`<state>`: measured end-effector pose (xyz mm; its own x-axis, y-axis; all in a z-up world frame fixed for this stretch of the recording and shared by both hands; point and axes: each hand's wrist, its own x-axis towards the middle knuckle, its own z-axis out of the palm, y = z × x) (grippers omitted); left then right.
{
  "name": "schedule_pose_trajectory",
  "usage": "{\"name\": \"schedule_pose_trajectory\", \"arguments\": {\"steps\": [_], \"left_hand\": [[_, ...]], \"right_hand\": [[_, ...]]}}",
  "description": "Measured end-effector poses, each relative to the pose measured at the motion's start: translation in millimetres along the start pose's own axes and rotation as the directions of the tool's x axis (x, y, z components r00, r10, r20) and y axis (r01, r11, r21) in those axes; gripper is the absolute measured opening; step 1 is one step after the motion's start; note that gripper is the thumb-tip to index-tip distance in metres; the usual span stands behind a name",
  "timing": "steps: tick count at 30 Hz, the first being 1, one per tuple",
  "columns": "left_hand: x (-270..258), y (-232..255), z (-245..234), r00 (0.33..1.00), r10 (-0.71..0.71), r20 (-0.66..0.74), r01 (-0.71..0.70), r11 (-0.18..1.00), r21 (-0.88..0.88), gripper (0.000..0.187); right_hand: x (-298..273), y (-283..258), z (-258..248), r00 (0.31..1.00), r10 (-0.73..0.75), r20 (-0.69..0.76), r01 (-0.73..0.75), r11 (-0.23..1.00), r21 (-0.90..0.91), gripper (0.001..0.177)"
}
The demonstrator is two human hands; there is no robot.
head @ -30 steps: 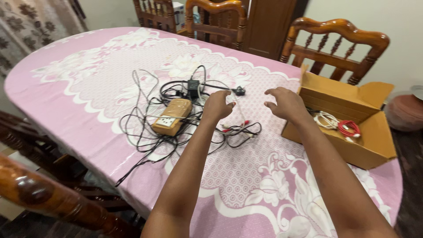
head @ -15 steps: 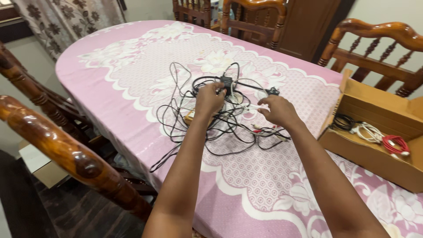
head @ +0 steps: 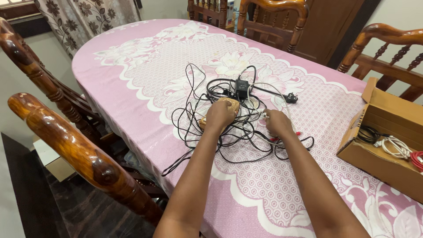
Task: The person untangles a pile of assorted cables on a dining table, coils each cable by hand, and places them into an open cardboard box. The person handles black, white, and red cables one at a time, separating them from the tangle before coiling and storing them.
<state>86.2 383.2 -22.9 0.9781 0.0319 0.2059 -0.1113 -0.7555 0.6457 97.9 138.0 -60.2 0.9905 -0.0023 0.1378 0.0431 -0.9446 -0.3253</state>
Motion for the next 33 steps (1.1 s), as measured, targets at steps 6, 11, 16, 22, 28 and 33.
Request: {"name": "schedule_pose_trajectory", "arguments": {"steps": [6, 11, 16, 22, 28, 33], "left_hand": [[-0.9, -0.9, 2.2, 0.999, 0.015, -0.036, -0.016, 1.0, -0.023, 0.037], [-6.9, 15.4, -3.6, 0.961, 0.162, -0.225, -0.191, 0.975, -0.112, 0.033], [-5.4, 64.4, 1.3, 0.892, 0.293, -0.343, -0.385, 0.892, -0.238, 0.024], [-8.6, 121.2, 35.1, 0.977, 0.175, -0.118, -0.211, 0.81, -0.547, 0.037], [-21.8, 147.9, 54.4, 0.956, 0.288, 0.059, -0.131, 0.595, -0.793, 0.028], [-29.9, 162.3, 40.5, 0.851, 0.52, 0.073, -0.397, 0.729, -0.557, 0.032]], "right_hand": [[-6.6, -9.1, -3.8, 0.999, -0.004, -0.049, 0.005, 1.0, 0.022, 0.033], [0.0, 5.9, -16.1, 0.985, 0.079, -0.156, -0.056, 0.988, 0.147, 0.023], [1.2, 30.8, -43.2, 0.961, 0.086, -0.262, 0.141, 0.662, 0.736, 0.021], [-38.7, 37.3, -64.6, 0.953, -0.062, -0.297, 0.295, 0.412, 0.862, 0.018], [-78.1, 50.3, -95.6, 0.962, -0.072, -0.264, 0.241, 0.682, 0.69, 0.02], [-94.4, 54.8, -153.3, 0.714, -0.038, -0.699, 0.371, 0.867, 0.332, 0.028]]}}
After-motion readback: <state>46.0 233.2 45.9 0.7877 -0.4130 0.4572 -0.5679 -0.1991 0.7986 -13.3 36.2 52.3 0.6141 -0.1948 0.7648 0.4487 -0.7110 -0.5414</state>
